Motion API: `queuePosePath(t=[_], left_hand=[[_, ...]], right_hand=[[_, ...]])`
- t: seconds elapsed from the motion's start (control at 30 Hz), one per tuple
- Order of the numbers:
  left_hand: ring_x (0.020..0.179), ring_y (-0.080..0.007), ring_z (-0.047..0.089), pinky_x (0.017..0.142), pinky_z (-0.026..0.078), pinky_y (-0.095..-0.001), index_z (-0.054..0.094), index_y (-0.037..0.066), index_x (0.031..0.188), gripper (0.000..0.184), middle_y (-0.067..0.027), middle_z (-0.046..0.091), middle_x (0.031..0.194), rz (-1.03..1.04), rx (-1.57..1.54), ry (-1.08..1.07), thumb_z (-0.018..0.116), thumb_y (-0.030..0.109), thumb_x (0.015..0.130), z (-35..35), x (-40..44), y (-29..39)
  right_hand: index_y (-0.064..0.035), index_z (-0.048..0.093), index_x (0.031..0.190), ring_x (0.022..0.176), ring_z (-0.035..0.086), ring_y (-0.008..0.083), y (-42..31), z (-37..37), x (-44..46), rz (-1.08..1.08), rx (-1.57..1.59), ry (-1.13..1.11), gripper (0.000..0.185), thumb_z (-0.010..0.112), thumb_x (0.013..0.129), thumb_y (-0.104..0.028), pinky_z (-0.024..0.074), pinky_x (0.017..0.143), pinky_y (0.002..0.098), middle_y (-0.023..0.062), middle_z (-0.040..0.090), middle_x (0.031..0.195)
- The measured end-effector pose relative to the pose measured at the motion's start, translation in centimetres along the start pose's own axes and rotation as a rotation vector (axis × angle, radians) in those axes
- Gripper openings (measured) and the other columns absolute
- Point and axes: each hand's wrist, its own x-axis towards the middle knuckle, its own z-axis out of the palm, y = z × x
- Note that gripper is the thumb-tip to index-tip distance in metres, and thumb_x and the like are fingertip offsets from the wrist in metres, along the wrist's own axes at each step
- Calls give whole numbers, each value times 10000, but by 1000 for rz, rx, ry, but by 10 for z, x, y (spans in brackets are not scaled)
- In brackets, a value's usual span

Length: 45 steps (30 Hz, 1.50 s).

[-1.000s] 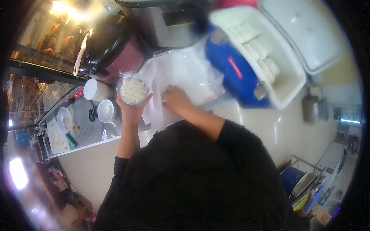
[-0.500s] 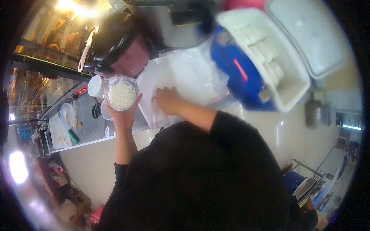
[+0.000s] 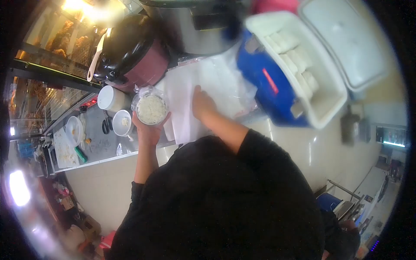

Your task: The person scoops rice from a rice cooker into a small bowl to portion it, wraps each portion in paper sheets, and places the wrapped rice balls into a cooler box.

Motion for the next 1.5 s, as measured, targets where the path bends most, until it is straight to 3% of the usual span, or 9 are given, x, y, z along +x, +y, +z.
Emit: queuePosePath(t=[0.13,0.4,0.63,0.87,1.07,1.17,1.23,1.37,1.5], left_hand=[[1269,-352,443,1029,350,-627,365,132,1413,653,-104,456,1377,-7,-26,8,167,555,958,4,-2,2],[1269,-364,448,1030,354,-619,355,130,1423,670,-106,450,1393,47,-14,40,182,571,950,1,-3,9],[1269,-349,449,1014,377,-617,352,138,1424,666,-103,447,1393,57,-19,-13,199,577,948,2,-4,16],[1266,-345,447,1010,385,-614,348,127,1421,673,-108,443,1388,72,-10,98,192,581,949,24,-12,30],[1247,-370,448,1027,342,-636,377,137,1401,645,-109,460,1363,108,-84,25,257,569,937,20,-12,31],[1233,-392,447,1031,339,-633,381,122,1391,645,-117,466,1348,93,-174,-24,276,563,933,18,-7,23],[1242,-390,436,1042,339,-621,383,117,1386,644,-117,457,1355,245,167,-54,274,561,933,-16,16,-10],[1288,-351,400,1053,357,-585,376,100,1390,641,-121,417,1388,30,-164,-21,241,546,950,-20,12,-16],[1287,-337,418,1051,365,-577,368,84,1394,638,-116,426,1389,27,-141,4,212,532,967,-40,19,-29]], right_hand=[[-27,480,1139,961,629,400,14,-31,1,-66,-187,43,262,470,880,-60,527,804,454,193,615,966],[-113,629,902,967,509,250,17,-34,-12,-368,-662,512,128,565,797,-150,382,792,404,80,526,1113],[-72,568,1216,1070,514,301,-2,-21,-24,-515,-419,130,388,524,837,-147,394,883,502,123,489,1220],[-222,448,1387,1178,456,493,-32,-21,-31,-456,-490,-257,696,619,803,-560,300,963,688,215,385,1379],[-268,320,1461,1276,350,531,-62,-6,-28,-375,-730,-329,852,590,764,-676,210,986,742,217,297,1438],[-193,331,1457,1279,367,487,-66,8,-25,-465,-697,-259,879,583,769,-678,216,995,731,207,284,1445],[-144,353,1434,1273,383,455,-66,6,-24,-460,-694,-316,849,613,782,-621,252,1004,694,194,307,1434],[-87,421,1361,1255,416,404,-32,2,-17,-420,-324,-161,724,665,805,-481,347,991,598,174,379,1382],[-58,409,1254,1132,543,359,-10,-51,-26,38,-304,32,581,685,818,-325,457,867,513,212,499,1264]])
